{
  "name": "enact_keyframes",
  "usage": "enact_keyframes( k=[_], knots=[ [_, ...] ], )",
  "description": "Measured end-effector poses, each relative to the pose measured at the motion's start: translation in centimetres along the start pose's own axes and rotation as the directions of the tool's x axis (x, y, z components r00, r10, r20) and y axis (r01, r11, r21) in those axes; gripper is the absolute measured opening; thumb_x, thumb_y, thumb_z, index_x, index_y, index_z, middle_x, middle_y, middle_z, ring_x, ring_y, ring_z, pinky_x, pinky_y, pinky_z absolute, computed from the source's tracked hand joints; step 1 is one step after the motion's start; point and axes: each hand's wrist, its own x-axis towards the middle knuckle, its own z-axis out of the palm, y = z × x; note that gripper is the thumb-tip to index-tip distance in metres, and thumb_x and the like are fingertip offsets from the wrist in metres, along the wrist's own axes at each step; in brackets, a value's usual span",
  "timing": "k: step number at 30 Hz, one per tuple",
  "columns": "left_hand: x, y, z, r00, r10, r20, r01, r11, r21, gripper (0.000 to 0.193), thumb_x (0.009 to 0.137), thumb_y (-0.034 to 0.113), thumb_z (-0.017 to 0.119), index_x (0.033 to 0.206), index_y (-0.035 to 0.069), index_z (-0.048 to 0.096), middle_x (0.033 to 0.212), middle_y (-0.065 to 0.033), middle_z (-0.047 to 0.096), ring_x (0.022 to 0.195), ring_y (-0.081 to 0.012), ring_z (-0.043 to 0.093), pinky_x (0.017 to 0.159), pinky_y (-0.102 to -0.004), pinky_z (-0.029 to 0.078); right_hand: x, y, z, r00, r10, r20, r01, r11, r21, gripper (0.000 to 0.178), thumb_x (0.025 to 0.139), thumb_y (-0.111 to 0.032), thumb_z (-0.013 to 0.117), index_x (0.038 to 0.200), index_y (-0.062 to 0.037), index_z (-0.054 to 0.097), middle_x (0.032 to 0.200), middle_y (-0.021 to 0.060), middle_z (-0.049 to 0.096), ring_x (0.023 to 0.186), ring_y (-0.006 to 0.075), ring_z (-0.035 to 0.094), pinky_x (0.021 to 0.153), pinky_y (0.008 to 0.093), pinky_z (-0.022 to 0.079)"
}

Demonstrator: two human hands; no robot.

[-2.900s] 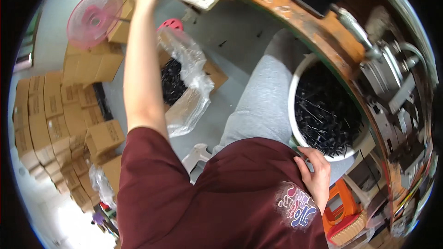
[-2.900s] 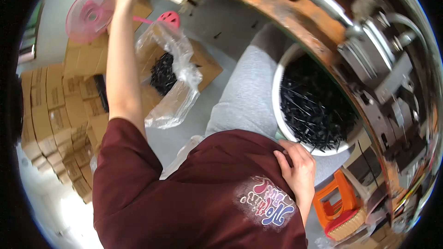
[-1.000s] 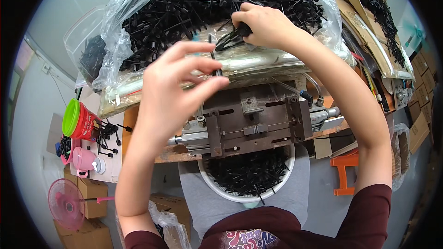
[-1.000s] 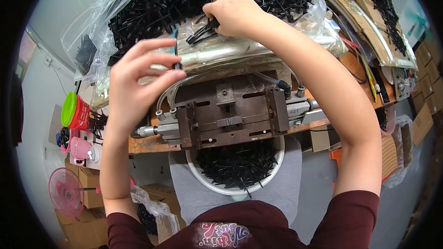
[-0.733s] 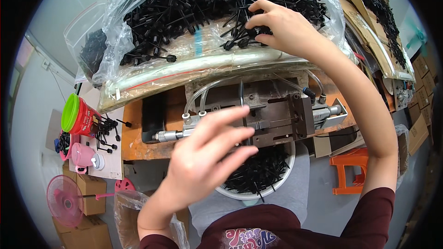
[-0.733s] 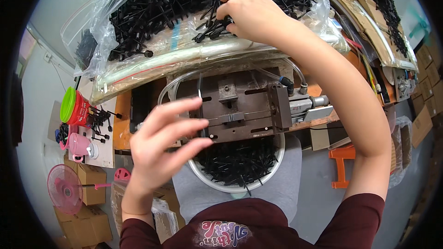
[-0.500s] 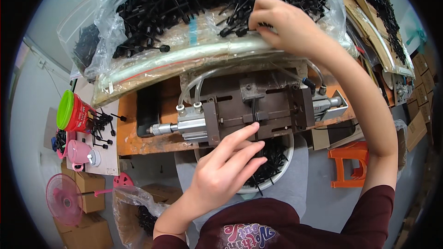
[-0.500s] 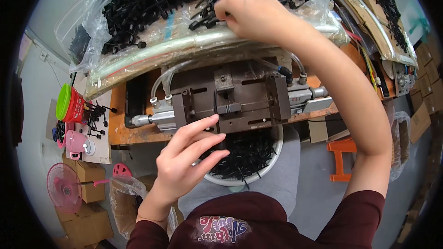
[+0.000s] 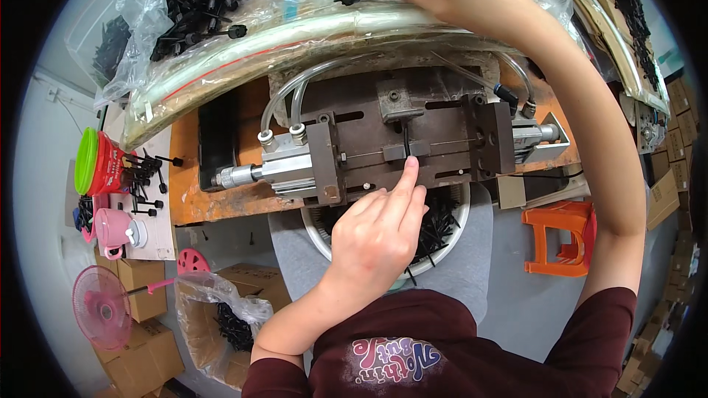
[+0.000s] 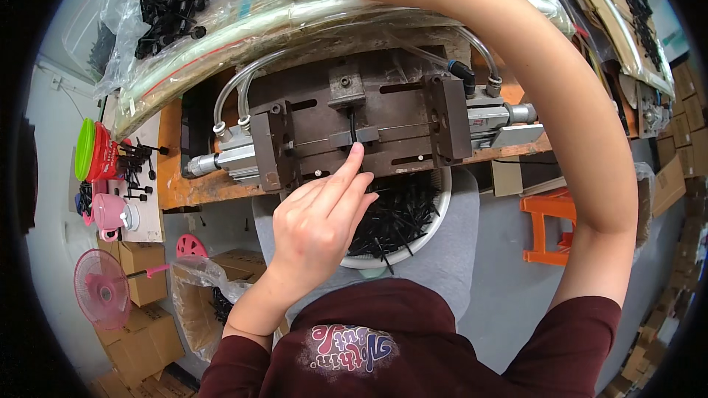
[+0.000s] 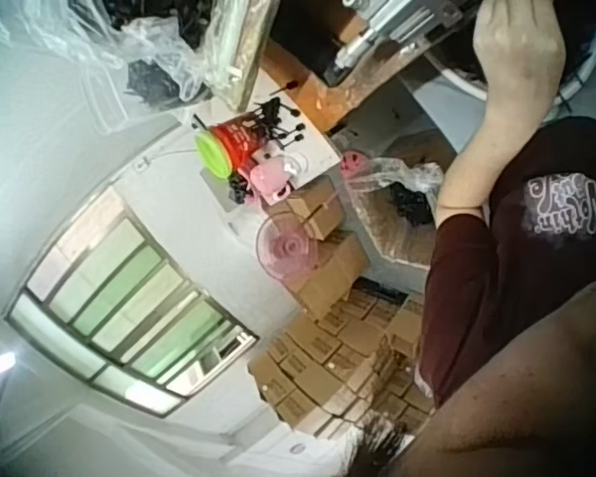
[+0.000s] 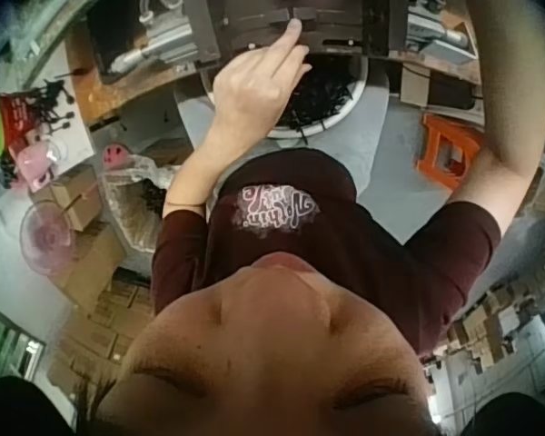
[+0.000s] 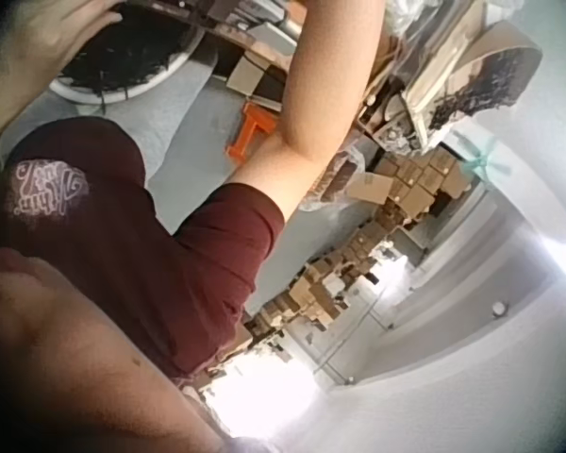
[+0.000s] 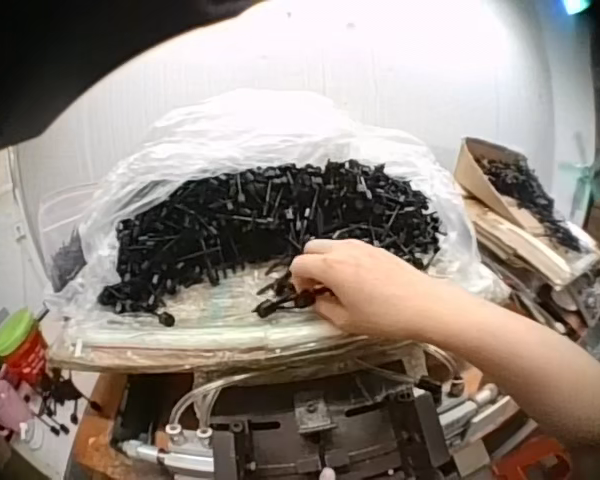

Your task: Manually assemble small plastic components using a workbench fixture.

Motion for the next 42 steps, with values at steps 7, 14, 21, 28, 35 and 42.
enact_keyframes(
  k=[7, 14, 21, 28, 35, 42],
  knots=[
    [0.0, 0.1, -0.2, 0.995, -0.101, -0.021, 0.096, 0.983, -0.156, 0.023, 0.076, 0.003, 0.077, 0.095, -0.003, 0.068, 0.122, -0.0176, 0.065, 0.079, -0.0226, 0.069, 0.071, -0.0296, 0.056, -1.9, -1.9, -0.9, 0.959, 0.232, -0.161, -0.17, 0.93, 0.327, 0.025, 0.081, -0.001, 0.062, 0.106, 0.0008, 0.063, 0.089, 0.0099, 0.063, 0.08, 0.0159, 0.061, 0.07, 0.0282, 0.05],
    [-2.4, 0.4, -2.1, 0.972, -0.171, -0.161, 0.103, 0.927, -0.362, 0.029, 0.07, -0.007, 0.077, 0.098, -0.002, 0.071, 0.119, -0.0179, 0.064, 0.087, -0.022, 0.068, 0.077, -0.0307, 0.056, -8.5, -7.3, 2.1, 0.898, 0.304, -0.318, -0.162, 0.9, 0.404, 0.019, 0.089, -0.008, 0.067, 0.107, -0.0006, 0.066, 0.091, 0.003, 0.066, 0.068, 0.0064, 0.055, 0.06, 0.0208, 0.042],
    [-3.5, 0.7, -3.8, 0.984, -0.094, -0.154, 0.029, 0.924, -0.381, 0.033, 0.068, -0.006, 0.079, 0.1, 0.0, 0.072, 0.117, -0.0163, 0.065, 0.089, -0.0235, 0.068, 0.076, -0.0318, 0.055, -11.6, -13.0, 3.0, 0.741, 0.423, 0.522, -0.445, -0.273, 0.853, 0.017, 0.09, -0.014, 0.071, 0.092, 0.0026, 0.066, 0.073, 0.0047, 0.066, 0.054, 0.0061, 0.058, 0.05, 0.0184, 0.045],
    [-5.8, 0.7, -6.7, 0.975, -0.058, -0.214, -0.037, 0.91, -0.413, 0.034, 0.07, -0.001, 0.082, 0.103, 0.0, 0.073, 0.117, -0.0149, 0.065, 0.087, -0.0239, 0.069, 0.073, -0.0309, 0.058, -8.8, -13.2, 3.5, 0.725, 0.679, 0.116, -0.136, -0.024, 0.99, 0.017, 0.097, -0.013, 0.058, 0.096, 0.0032, 0.064, 0.077, 0.0102, 0.066, 0.052, 0.0085, 0.057, 0.049, 0.0207, 0.045],
    [-9.4, -0.2, -11.2, 0.858, -0.318, -0.403, 0.226, 0.939, -0.259, 0.033, 0.067, 0.002, 0.086, 0.097, 0.004, 0.074, 0.106, -0.0121, 0.067, 0.087, -0.0217, 0.068, 0.072, -0.03, 0.058, 4.6, -18.9, 0.7, 0.76, 0.311, -0.571, 0.435, 0.41, 0.802, 0.018, 0.097, -0.006, 0.057, 0.109, 0.0068, 0.061, 0.089, 0.0168, 0.069, 0.06, 0.0149, 0.063, 0.056, 0.0254, 0.051],
    [-10.3, -1.3, -13.6, 0.801, -0.343, -0.491, 0.238, 0.935, -0.265, 0.029, 0.068, -0.006, 0.082, 0.095, 0.0, 0.071, 0.1, -0.0163, 0.068, 0.084, -0.0242, 0.07, 0.073, -0.0319, 0.058, 23.5, -18.2, -5.5, 0.816, 0.365, -0.448, 0.087, 0.69, 0.719, 0.052, 0.09, -0.021, 0.065, 0.128, 0.0125, 0.052, 0.099, 0.0174, 0.069, 0.079, 0.0191, 0.065, 0.071, 0.0327, 0.052]
  ],
)
